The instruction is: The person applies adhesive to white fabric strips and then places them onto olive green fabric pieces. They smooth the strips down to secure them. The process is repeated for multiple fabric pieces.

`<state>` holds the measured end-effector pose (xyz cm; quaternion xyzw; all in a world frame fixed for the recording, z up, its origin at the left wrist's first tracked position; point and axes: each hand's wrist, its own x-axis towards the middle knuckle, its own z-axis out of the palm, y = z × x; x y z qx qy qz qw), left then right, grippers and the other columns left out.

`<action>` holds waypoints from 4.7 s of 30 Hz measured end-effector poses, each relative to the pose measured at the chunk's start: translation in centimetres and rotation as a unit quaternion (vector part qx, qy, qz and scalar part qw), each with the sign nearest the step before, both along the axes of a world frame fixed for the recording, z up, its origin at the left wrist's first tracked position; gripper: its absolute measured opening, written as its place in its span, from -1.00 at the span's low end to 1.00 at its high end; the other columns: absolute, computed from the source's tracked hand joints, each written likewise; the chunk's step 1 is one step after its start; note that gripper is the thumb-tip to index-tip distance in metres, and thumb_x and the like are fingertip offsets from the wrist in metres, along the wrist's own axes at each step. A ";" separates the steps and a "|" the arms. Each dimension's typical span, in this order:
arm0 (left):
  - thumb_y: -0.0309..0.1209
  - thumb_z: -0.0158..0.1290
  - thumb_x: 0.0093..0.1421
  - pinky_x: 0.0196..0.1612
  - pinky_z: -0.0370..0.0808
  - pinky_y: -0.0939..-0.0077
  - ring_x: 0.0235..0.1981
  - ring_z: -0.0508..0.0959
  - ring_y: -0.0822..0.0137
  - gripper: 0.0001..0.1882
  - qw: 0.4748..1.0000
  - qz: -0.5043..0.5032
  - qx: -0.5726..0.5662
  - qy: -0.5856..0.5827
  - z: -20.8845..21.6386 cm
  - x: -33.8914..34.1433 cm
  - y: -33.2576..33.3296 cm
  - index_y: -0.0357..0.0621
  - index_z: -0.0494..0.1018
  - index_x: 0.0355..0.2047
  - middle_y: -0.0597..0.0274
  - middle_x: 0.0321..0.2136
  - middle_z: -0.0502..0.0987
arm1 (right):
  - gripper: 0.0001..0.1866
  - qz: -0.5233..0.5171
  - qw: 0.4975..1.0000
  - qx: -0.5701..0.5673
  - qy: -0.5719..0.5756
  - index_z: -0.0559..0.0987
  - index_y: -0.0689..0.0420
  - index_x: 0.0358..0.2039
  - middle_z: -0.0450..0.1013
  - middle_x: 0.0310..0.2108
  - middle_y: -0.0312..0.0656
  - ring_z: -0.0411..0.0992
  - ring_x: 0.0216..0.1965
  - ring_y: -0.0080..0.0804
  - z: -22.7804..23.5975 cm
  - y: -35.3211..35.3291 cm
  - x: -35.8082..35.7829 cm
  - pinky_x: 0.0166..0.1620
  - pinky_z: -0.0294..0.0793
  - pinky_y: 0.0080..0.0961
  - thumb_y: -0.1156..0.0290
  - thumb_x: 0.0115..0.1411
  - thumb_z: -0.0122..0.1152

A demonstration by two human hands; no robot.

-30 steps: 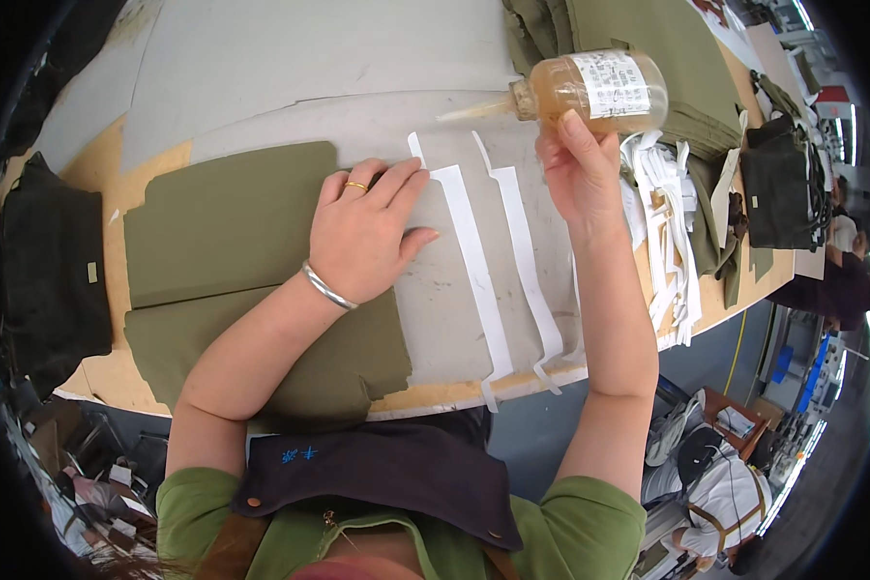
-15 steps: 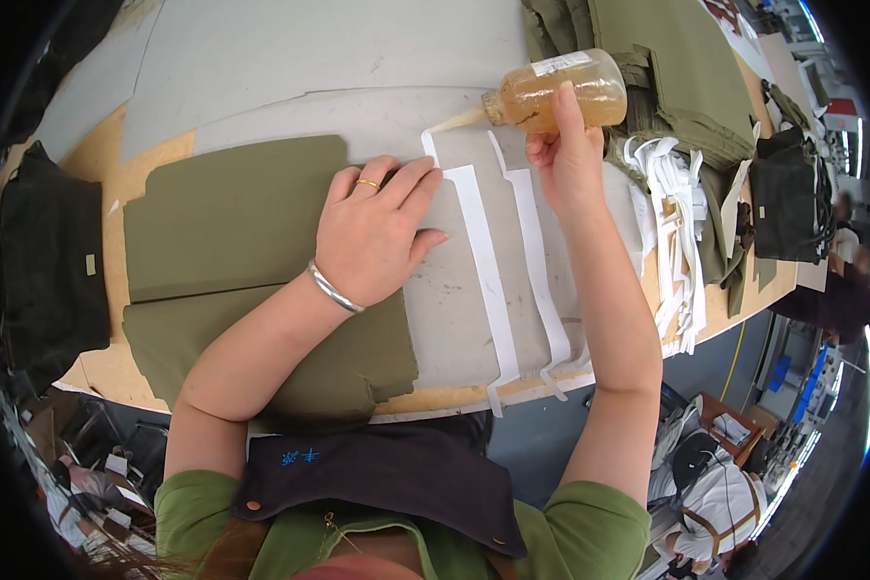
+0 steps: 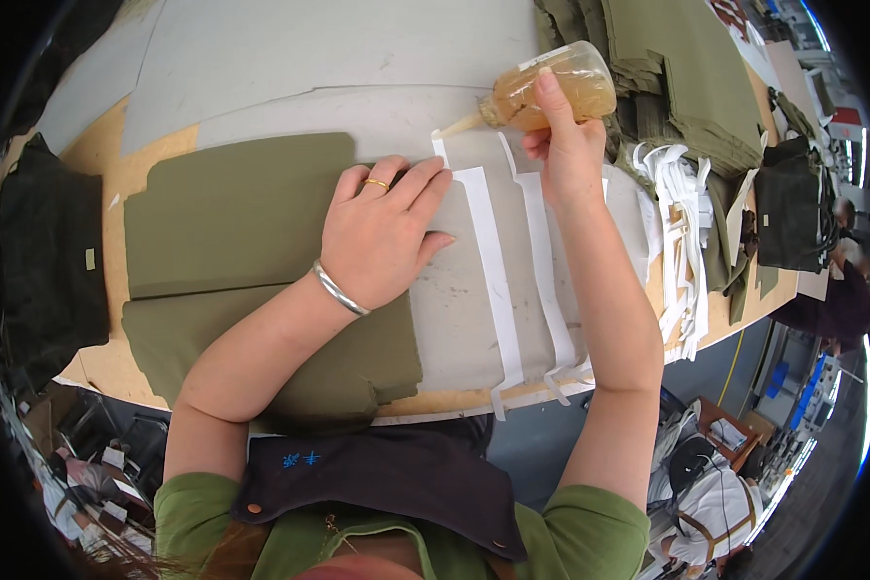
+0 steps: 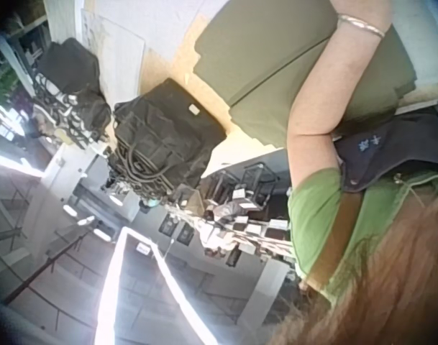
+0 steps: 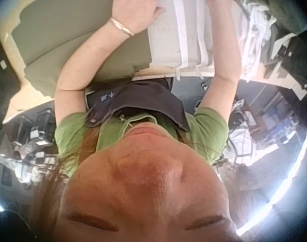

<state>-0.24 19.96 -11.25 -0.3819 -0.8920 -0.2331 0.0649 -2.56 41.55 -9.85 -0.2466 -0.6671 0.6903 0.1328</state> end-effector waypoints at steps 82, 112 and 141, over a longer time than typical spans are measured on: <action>-0.24 0.28 -0.08 -0.01 0.30 0.30 -0.10 0.44 0.29 -0.54 0.999 -0.003 -0.026 0.037 0.3 -0.2 0.1 -0.06 0.50 -0.14 0.37 -0.18 0.48 | -0.49 -0.017 0.982 -0.172 0.071 0.41 0.19 -0.09 0.51 -0.33 -0.22 0.35 -0.60 -0.62 1.6 4.0 7.1 -0.58 0.30 -0.71 -0.01 0.22 0.18; -0.38 0.23 -0.05 -0.04 0.28 0.37 -0.15 0.44 0.37 -0.69 0.996 -0.078 0.024 0.034 -0.4 0.6 0.9 0.01 0.56 -0.22 0.52 -0.16 0.53 | -0.57 0.021 0.996 0.081 0.012 0.49 0.20 -0.32 0.43 -0.56 -0.29 0.29 -0.69 -0.62 0.2 2.9 3.4 -0.63 0.23 -0.68 0.01 0.19 0.22; -0.37 0.18 0.03 0.01 0.27 0.31 -0.06 0.43 0.32 -0.64 0.986 -0.155 -0.042 0.039 1.8 2.0 1.0 0.04 0.50 -0.10 0.45 -0.11 0.52 | -0.53 -0.039 0.997 0.057 -0.047 0.43 0.30 -0.19 0.42 -0.49 -0.23 0.36 -0.61 -0.56 2.5 1.4 22.9 -0.62 0.30 -0.64 0.16 0.10 0.32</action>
